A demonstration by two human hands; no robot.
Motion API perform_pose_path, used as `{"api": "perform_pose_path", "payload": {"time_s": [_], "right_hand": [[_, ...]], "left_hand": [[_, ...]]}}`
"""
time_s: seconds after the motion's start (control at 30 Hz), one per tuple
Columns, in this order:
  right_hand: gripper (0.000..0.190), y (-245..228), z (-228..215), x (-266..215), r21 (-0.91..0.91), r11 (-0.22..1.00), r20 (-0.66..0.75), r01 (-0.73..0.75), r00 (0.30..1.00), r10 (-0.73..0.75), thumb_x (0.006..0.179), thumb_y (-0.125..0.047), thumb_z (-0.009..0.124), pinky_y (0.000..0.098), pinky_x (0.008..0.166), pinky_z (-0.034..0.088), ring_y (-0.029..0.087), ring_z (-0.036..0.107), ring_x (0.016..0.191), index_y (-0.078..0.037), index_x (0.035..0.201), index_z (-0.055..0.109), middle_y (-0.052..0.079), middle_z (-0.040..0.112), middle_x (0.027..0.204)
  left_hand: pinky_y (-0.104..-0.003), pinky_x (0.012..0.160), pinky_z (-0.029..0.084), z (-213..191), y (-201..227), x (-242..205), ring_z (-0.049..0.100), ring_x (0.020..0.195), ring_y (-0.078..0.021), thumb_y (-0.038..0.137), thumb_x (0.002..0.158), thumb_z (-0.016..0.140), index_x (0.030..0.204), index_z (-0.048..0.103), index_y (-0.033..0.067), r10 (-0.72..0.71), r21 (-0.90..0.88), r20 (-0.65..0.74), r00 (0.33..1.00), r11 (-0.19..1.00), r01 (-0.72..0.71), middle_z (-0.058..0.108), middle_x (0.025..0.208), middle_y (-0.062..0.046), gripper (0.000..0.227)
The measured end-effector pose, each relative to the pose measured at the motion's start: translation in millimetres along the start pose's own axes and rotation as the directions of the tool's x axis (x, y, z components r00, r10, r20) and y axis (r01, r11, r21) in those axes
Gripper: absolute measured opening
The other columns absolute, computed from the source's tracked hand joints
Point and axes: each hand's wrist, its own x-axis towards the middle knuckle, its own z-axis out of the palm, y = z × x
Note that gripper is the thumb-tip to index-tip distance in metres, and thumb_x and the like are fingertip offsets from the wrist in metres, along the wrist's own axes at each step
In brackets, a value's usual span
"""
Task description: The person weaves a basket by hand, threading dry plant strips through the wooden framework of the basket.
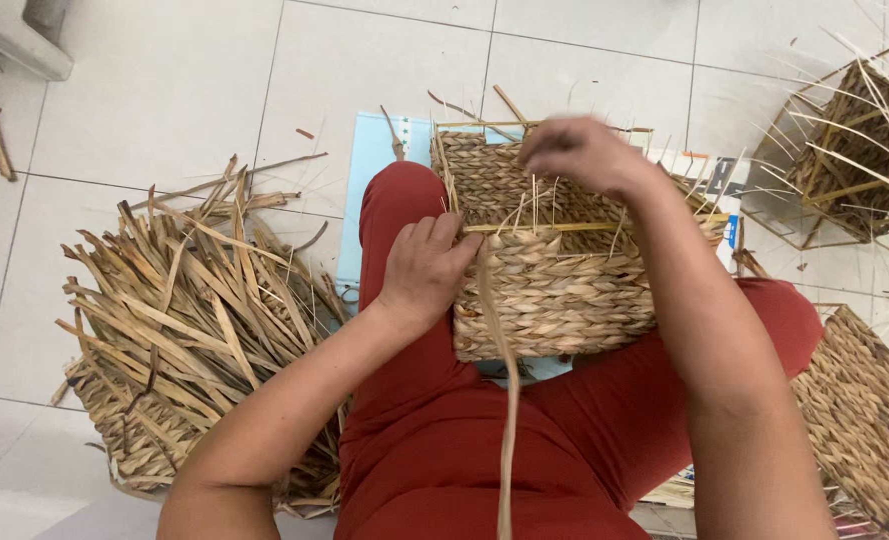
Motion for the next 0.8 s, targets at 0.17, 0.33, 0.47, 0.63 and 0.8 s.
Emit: {"api": "perform_pose_path", "payload": {"time_s": [0.17, 0.33, 0.47, 0.63, 0.8], "right_hand": [[0.028, -1.4, 41.0, 35.1, 0.022, 0.997, 0.552, 0.069, 0.831, -0.069, 0.091, -0.017, 0.067, 0.0325, 0.094, 0.059, 0.015, 0.075, 0.1, -0.014, 0.118, 0.074, 0.002, 0.08, 0.112], [0.026, 19.4, 50.1, 49.6, 0.003, 0.996, 0.597, 0.091, 0.799, -0.075, 0.092, -0.012, 0.07, 0.0346, 0.081, 0.059, 0.018, 0.072, 0.091, -0.008, 0.118, 0.074, 0.008, 0.079, 0.103], [0.019, 28.7, 51.3, 50.1, 0.066, 0.99, 0.548, 0.126, 0.824, -0.141, 0.09, -0.009, 0.071, 0.0326, 0.069, 0.056, 0.014, 0.066, 0.08, -0.004, 0.109, 0.073, 0.006, 0.075, 0.092], [0.023, 21.8, 48.6, 42.6, 0.165, 0.983, 0.58, 0.083, 0.797, -0.165, 0.089, -0.013, 0.07, 0.0286, 0.077, 0.057, 0.011, 0.069, 0.083, -0.007, 0.111, 0.072, 0.002, 0.076, 0.095], [0.019, 23.6, 68.9, 51.7, -0.075, 0.996, 0.388, 0.043, 0.921, -0.01, 0.091, -0.013, 0.067, 0.0335, 0.067, 0.057, 0.014, 0.068, 0.075, -0.002, 0.107, 0.07, 0.005, 0.074, 0.089]], "left_hand": [[-0.039, 0.07, 0.049, 0.9, 3.6, -1.3, 0.059, 0.081, -0.0235, 0.01, 0.092, 0.075, 0.096, 0.07, 0.0071, -0.12, -0.089, 0.016, 0.993, 0.989, 0.121, 0.054, 0.091, -0.006, 0.008], [-0.041, 0.071, 0.05, -9.7, 9.8, -1.8, 0.061, 0.084, -0.0271, 0.006, 0.09, 0.075, 0.1, 0.069, 0.0048, -0.146, -0.208, 0.095, 0.985, 0.964, 0.164, 0.059, 0.093, -0.01, 0.012], [-0.041, 0.082, 0.054, -10.9, 1.9, 0.8, 0.064, 0.094, -0.0295, 0.003, 0.087, 0.072, 0.1, 0.064, 0.0028, -0.193, -0.326, 0.03, 0.981, 0.926, 0.192, 0.065, 0.102, -0.011, 0.015], [-0.045, 0.079, 0.054, 1.8, -23.2, 8.3, 0.065, 0.087, -0.0345, 0.004, 0.079, 0.075, 0.097, 0.066, 0.0009, -0.156, -0.197, 0.099, 0.983, 0.965, 0.173, 0.067, 0.088, -0.014, 0.02], [-0.045, 0.079, 0.053, 5.5, -29.5, 1.9, 0.065, 0.088, -0.0329, 0.002, 0.086, 0.073, 0.098, 0.07, 0.004, -0.277, -0.175, 0.199, 0.94, 0.934, 0.312, 0.069, 0.088, -0.011, 0.012]]}}
